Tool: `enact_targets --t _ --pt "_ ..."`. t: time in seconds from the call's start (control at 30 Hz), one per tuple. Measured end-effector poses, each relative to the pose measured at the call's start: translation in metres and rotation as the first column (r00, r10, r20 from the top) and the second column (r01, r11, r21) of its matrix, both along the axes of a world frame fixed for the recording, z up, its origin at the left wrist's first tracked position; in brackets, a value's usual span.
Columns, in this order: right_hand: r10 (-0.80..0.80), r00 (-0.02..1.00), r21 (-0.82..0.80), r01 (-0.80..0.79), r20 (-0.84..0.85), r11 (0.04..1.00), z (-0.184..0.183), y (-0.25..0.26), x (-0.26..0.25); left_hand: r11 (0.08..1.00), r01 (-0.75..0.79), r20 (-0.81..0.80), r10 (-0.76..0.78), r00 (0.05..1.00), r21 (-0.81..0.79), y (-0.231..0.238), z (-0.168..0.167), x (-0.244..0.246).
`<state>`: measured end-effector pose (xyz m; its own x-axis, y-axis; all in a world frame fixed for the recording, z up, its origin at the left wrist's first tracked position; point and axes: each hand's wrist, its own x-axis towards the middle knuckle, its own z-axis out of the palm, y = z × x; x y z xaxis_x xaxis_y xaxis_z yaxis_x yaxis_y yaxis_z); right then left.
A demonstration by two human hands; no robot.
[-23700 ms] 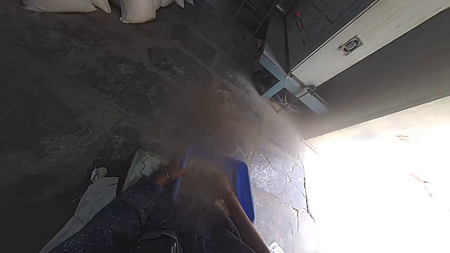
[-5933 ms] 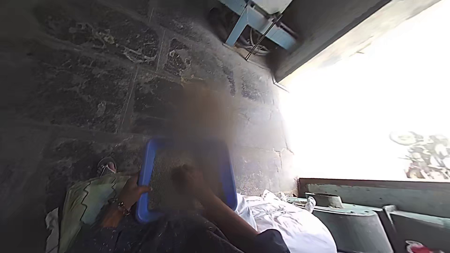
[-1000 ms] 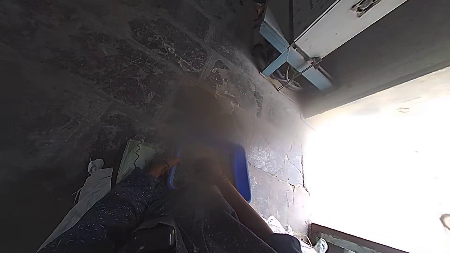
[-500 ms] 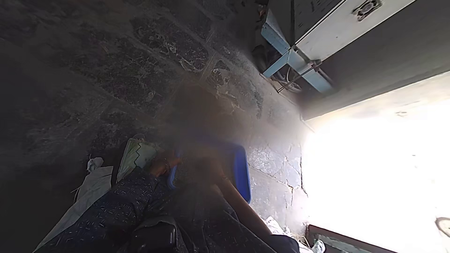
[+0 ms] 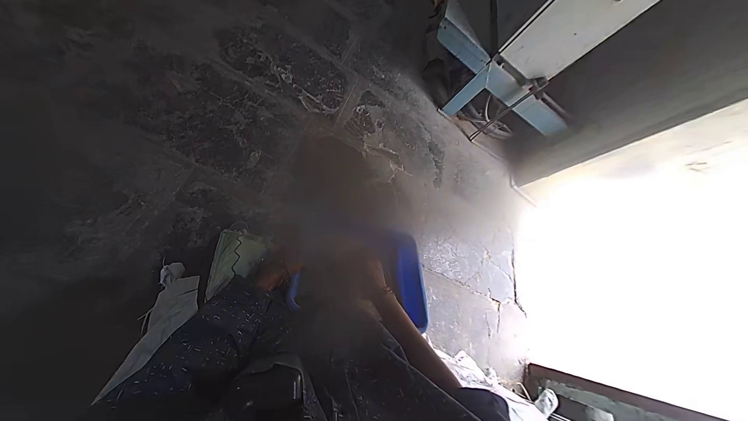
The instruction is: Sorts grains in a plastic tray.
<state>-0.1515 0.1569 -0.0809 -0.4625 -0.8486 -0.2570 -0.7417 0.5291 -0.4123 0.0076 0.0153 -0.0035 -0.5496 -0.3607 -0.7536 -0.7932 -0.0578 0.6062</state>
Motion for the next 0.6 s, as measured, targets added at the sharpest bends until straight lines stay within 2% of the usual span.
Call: enact_targets --t 0.03,0.07,0.1,0.17,0.23,0.37,0.47,0.6 --pt "0.017 0.999 0.124 -0.020 0.029 0.992 0.004 -0.002 0.002 1.000 -0.023 -0.005 0.023 1.000 -0.005 -0.001 -0.012 -0.001" --pt "0.032 0.998 0.209 -0.041 0.046 0.977 0.006 -0.005 0.004 0.998 -0.046 -0.025 0.045 0.999 -0.033 -0.003 -0.038 -0.001" --pt "0.047 0.998 0.239 -0.059 0.052 0.969 0.007 -0.005 0.005 0.996 -0.066 -0.056 0.063 0.996 -0.067 -0.007 -0.068 -0.001" --pt "0.048 0.998 0.175 -0.054 0.044 0.983 0.006 -0.001 0.006 0.994 -0.084 -0.101 0.076 0.992 -0.076 -0.013 -0.097 -0.002" --pt "0.009 0.998 0.055 -0.012 0.056 0.998 0.014 0.002 0.006 0.992 -0.083 -0.093 0.074 0.993 -0.097 -0.014 -0.100 -0.003" --pt "-0.014 0.997 -0.081 0.020 0.071 0.996 0.032 0.001 0.005 0.983 -0.087 -0.081 0.075 0.994 -0.159 -0.011 -0.098 0.000" --pt "-0.008 0.995 -0.028 0.011 0.103 1.000 0.042 0.001 0.005 0.974 -0.104 -0.133 0.078 0.988 -0.201 -0.008 -0.105 0.002" --pt "0.005 0.984 0.075 -0.019 0.176 0.997 0.041 0.001 0.017 0.969 -0.124 -0.116 0.101 0.988 -0.214 -0.007 -0.108 0.001"
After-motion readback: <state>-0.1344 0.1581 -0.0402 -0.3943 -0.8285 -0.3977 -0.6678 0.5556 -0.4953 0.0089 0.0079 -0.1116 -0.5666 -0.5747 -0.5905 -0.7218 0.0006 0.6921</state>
